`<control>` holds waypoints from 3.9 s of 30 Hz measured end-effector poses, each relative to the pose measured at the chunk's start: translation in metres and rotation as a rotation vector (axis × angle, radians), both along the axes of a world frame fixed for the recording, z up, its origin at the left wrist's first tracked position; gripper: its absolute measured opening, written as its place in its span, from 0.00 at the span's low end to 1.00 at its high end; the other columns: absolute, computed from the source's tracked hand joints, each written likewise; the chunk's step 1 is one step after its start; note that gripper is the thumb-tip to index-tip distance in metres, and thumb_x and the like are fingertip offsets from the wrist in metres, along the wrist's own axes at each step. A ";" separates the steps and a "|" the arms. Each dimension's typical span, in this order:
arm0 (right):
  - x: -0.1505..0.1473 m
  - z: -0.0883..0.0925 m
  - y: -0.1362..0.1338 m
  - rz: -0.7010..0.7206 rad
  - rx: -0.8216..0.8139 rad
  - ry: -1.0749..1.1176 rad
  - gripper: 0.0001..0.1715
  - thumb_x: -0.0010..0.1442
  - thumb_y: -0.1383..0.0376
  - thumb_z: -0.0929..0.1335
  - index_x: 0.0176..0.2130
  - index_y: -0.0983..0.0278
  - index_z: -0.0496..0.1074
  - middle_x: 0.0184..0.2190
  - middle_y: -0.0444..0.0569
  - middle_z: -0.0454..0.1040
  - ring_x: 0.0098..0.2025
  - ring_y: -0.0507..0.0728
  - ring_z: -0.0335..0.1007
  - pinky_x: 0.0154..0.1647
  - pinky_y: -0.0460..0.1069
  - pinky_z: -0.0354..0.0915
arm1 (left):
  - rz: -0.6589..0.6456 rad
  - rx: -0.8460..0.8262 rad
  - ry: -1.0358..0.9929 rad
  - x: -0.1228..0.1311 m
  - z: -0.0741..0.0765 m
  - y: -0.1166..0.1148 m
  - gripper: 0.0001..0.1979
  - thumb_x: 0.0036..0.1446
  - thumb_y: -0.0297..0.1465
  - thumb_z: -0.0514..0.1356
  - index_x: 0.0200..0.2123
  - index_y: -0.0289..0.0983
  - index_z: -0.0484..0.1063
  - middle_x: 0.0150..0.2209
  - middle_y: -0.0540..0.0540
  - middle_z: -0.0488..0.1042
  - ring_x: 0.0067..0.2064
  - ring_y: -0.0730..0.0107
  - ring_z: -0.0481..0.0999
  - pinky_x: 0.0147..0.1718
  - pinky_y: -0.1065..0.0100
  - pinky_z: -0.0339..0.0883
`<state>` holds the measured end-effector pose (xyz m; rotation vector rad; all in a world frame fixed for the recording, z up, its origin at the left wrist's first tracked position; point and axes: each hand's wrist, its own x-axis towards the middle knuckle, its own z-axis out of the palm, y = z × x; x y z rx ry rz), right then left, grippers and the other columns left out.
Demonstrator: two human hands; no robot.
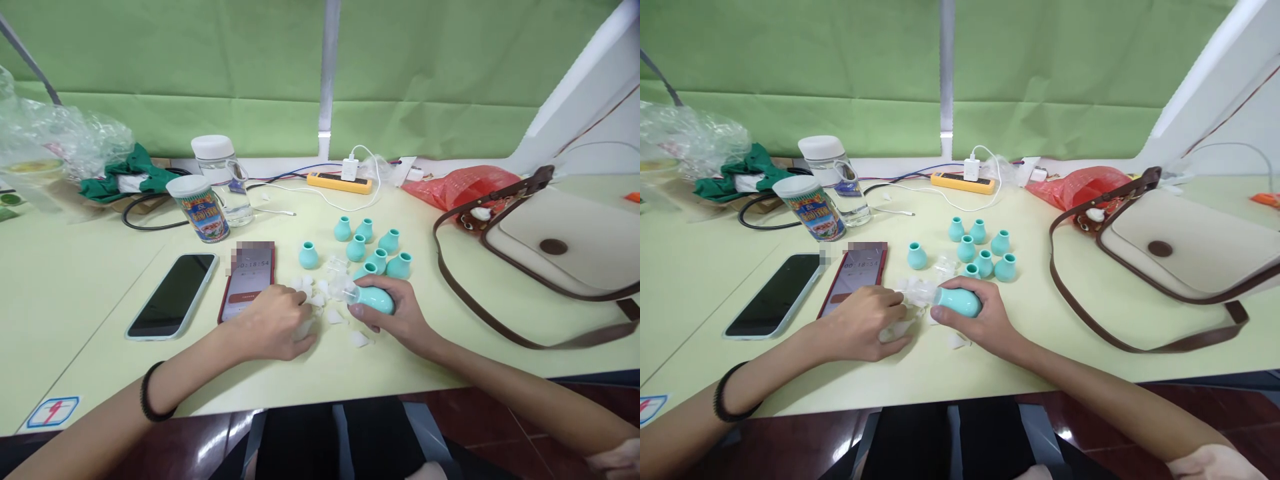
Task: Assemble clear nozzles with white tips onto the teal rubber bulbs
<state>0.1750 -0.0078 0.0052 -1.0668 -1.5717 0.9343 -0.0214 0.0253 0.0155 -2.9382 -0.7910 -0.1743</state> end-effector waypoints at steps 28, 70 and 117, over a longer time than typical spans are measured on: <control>-0.005 -0.012 -0.004 -0.187 0.509 -0.270 0.11 0.43 0.65 0.70 0.31 0.63 0.70 0.26 0.47 0.75 0.28 0.56 0.72 0.29 0.49 0.69 | 0.132 -1.246 -1.118 0.005 0.007 -0.007 0.07 0.50 0.28 0.58 0.25 0.33 0.61 0.23 0.46 0.75 0.24 0.71 0.74 0.24 0.71 0.67; 0.038 0.016 0.028 -0.401 0.574 -0.134 0.09 0.47 0.65 0.68 0.33 0.62 0.68 0.34 0.47 0.68 0.39 0.55 0.65 0.38 0.51 0.64 | 0.065 -0.291 -0.862 0.004 -0.021 0.000 0.07 0.50 0.27 0.56 0.34 0.31 0.69 0.29 0.43 0.71 0.29 0.72 0.69 0.29 0.70 0.65; 0.070 0.004 0.055 -0.566 1.158 -0.484 0.16 0.44 0.70 0.68 0.35 0.61 0.61 0.32 0.50 0.65 0.34 0.58 0.64 0.33 0.55 0.63 | 0.290 0.034 -0.088 0.005 -0.019 0.008 0.14 0.54 0.24 0.48 0.43 0.36 0.64 0.37 0.42 0.69 0.39 0.60 0.65 0.30 0.64 0.58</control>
